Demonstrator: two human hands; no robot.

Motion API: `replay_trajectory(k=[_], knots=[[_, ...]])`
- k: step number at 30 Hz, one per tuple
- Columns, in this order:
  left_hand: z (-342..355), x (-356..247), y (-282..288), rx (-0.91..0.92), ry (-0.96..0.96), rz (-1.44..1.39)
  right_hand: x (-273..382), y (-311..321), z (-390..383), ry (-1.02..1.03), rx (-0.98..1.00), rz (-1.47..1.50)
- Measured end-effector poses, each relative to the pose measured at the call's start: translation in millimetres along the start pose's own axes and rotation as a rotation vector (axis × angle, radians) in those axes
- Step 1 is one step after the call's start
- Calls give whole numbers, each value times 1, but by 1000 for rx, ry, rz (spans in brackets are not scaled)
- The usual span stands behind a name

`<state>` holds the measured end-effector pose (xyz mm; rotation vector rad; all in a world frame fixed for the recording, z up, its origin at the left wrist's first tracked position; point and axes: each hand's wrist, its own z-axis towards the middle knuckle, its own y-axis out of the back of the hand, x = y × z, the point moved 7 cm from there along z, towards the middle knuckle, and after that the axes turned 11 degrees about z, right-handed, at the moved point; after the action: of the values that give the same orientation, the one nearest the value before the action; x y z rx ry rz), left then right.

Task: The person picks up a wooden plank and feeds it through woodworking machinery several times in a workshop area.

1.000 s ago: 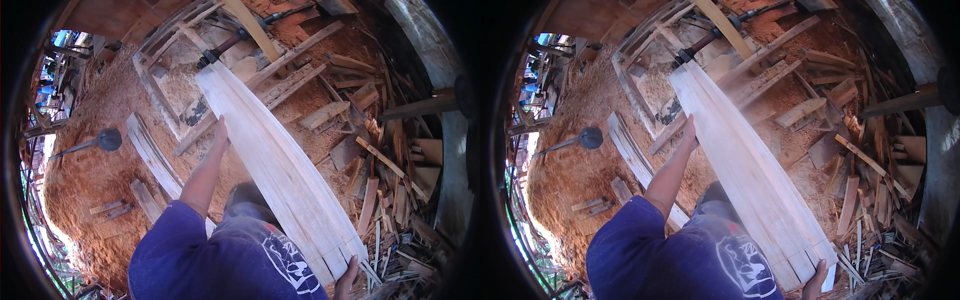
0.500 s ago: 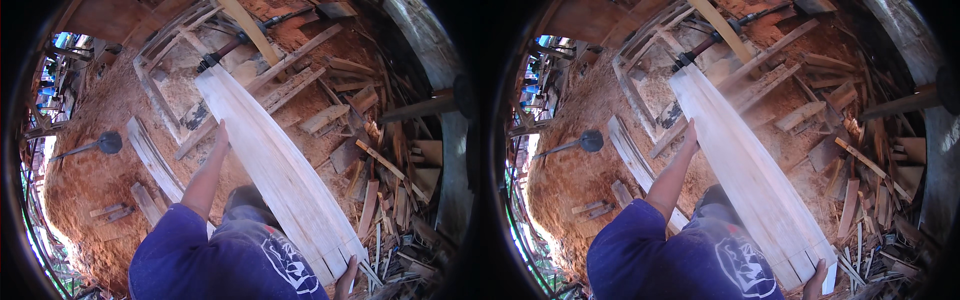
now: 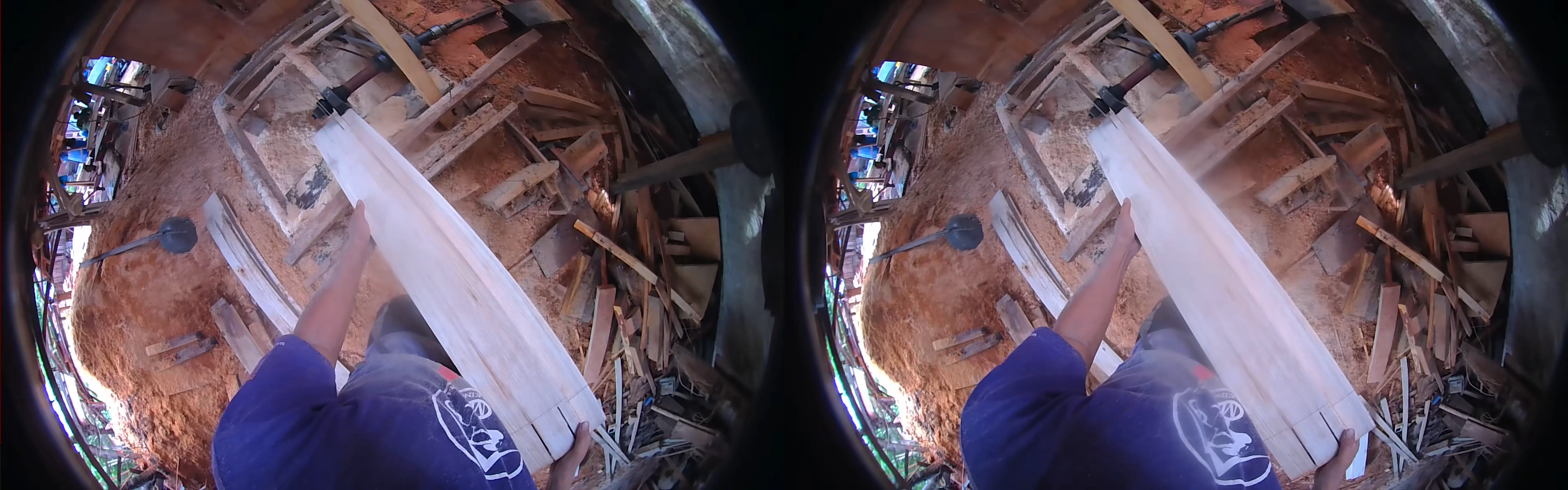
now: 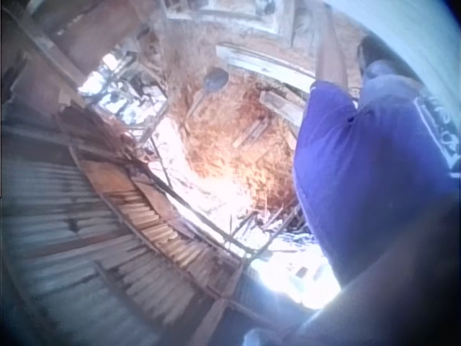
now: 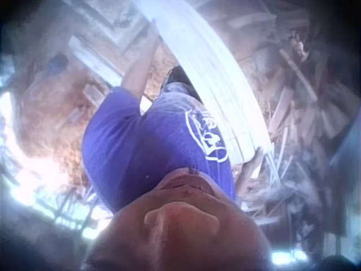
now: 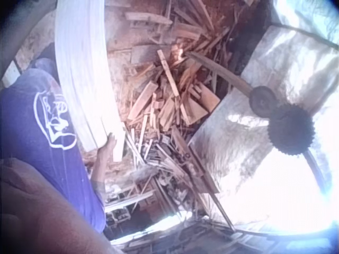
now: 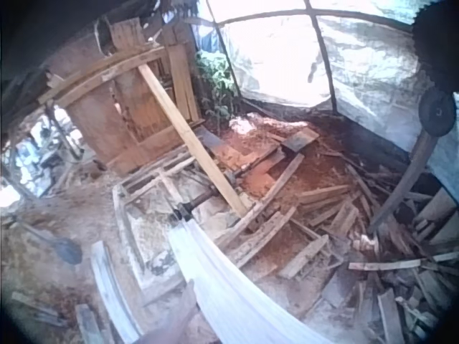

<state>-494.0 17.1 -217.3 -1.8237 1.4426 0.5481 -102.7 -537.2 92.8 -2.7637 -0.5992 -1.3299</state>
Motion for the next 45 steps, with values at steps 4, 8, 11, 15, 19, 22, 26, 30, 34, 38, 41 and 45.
replay_trajectory(k=[4, 8, 11, 15, 19, 22, 26, 30, 34, 38, 41, 45], knots=[[-21, 25, 2, 22, -35, 9, 15, 23, -4, -64, 30, -65], [-62, 37, -32, 0, -66, 42, -3, 72, -9, -165, -1, 21], [-67, 52, -29, 6, -111, 90, -15, 102, -6, -273, -27, 87], [-64, 60, -50, 11, -91, 128, -15, 104, 15, -229, -49, 86], [-50, 60, -56, 4, -148, 90, -19, 87, 28, -166, -33, 89], [-41, 59, -59, -9, -115, 85, -24, 80, 31, -143, -37, 106], [-40, 59, -59, -23, -104, 49, -29, 77, 31, -128, -53, 122], [-36, 58, -56, -51, -129, 91, -17, 77, 43, -100, -53, 109], [-32, 58, -59, -64, -122, 154, -1, 87, 58, -65, -54, 88], [-22, 66, -53, -112, -125, 163, 7, 88, 70, -61, 35, 67], [-16, 61, -49, -139, -180, 219, 14, 79, 70, -63, 33, 59], [-9, 61, -47, -145, -123, 199, 13, 80, 72, -63, 53, 80]])
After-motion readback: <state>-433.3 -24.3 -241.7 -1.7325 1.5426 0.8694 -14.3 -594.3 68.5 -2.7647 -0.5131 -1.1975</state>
